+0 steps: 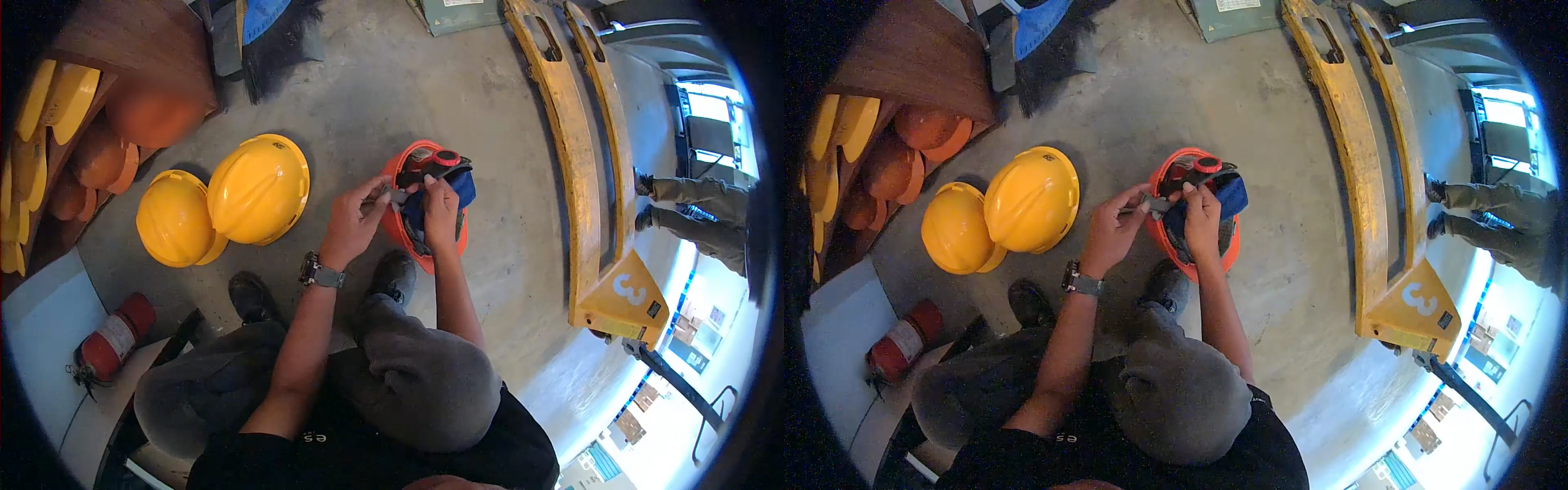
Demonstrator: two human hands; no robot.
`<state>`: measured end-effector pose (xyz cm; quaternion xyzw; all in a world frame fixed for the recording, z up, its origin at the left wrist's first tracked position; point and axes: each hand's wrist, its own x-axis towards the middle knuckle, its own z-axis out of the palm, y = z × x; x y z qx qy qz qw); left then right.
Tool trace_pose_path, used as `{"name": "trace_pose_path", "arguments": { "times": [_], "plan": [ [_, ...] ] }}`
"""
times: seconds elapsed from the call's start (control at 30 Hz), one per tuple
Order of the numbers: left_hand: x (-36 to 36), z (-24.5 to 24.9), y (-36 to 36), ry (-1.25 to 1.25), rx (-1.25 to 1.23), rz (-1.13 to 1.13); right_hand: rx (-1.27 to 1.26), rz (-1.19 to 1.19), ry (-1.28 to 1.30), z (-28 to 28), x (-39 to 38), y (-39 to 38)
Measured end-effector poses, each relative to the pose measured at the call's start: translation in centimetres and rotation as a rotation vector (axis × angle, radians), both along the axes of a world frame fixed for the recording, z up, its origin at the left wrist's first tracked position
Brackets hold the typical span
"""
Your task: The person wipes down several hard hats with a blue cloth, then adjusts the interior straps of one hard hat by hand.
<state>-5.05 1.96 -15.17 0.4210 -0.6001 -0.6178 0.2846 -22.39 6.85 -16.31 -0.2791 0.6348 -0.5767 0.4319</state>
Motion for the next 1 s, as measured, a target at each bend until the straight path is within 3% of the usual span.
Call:
{"name": "trace_pose_path", "arguments": {
  "times": [0.17,0.27,0.33,0.43,0.63,0.7,1.0],
  "plan": [
    [-0.4,0.1,0.2,0.136,-0.038,0.058,0.080,0.029,0.047,-0.5,0.0,0.5],
    [-0.3,0.3,-0.4,0.061,-0.090,0.040,0.086,0.096,0.071,-0.1,0.2,0.7],
    [0.0,0.7,-0.9,-0.168,-0.287,0.009,0.057,0.119,0.065,-0.2,0.2,0.5],
    [0.0,2.9,-1.5,-0.321,-0.255,-0.067,0.141,0.132,0.066,-0.7,-0.2,0.9],
    [-0.5,1.8,-1.4,-0.342,-0.373,0.003,0.114,0.153,0.219,-0.7,0.3,0.9],
    [-0.6,2.0,-1.5,-0.350,-0.375,0.003,0.064,0.142,0.381,-0.7,0.3,0.8],
    [-1.6,1.8,-1.4,-0.432,-0.471,-0.006,0.002,0.179,0.409,1.3,0.4,1.0]
  ]
}}
